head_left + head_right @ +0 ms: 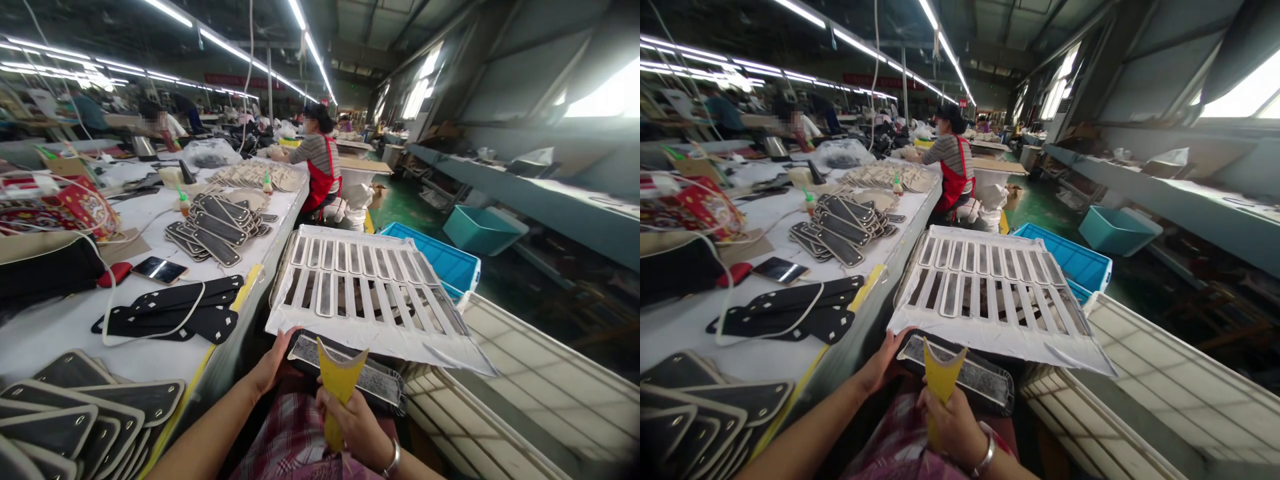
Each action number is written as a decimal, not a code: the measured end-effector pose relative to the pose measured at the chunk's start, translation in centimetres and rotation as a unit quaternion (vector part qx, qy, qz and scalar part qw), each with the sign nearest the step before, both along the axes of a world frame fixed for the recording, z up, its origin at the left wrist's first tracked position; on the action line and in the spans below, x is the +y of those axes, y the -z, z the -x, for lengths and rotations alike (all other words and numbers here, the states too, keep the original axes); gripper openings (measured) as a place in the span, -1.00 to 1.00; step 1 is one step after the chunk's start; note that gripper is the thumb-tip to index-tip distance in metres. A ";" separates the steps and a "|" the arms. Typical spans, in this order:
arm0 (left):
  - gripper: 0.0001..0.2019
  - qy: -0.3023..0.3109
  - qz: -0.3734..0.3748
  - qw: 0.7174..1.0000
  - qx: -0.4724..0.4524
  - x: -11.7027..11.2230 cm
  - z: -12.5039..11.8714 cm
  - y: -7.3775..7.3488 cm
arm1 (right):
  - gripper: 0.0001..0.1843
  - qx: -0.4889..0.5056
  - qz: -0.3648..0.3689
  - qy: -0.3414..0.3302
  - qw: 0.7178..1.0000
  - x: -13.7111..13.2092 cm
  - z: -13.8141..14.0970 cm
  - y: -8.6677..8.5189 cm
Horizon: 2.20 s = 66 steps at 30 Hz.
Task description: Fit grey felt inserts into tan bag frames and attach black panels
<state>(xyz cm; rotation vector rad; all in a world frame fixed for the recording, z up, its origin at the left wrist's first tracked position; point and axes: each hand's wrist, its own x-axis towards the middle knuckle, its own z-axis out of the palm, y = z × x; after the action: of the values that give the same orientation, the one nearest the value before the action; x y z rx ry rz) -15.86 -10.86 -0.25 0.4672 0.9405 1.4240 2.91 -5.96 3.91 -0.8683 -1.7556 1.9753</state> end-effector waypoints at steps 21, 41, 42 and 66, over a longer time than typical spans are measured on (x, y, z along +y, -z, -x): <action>-0.19 -0.061 -0.002 0.992 -0.106 0.5 -0.2 -0.6 | -0.60 0.040 0.413 -0.256 0.873 -2.0 7.9 5.9; -0.40 -0.076 0.082 0.993 0.024 3.4 0.2 -0.5 | -0.50 0.129 0.380 -0.231 0.886 -0.4 8.3 5.3; -0.41 -0.073 0.079 0.994 0.028 3.4 0.2 -0.5 | -0.50 0.134 0.383 -0.233 0.884 -0.3 8.2 5.3; -0.54 0.060 0.041 0.715 0.696 4.9 1.7 -1.7 | -0.54 0.090 0.408 -0.136 0.898 -1.0 6.8 7.9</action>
<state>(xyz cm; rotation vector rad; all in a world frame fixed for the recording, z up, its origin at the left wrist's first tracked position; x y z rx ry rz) -17.52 -5.97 1.41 1.6051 2.0765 0.6888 -3.91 -6.96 -3.95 -0.6330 -0.9395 2.9378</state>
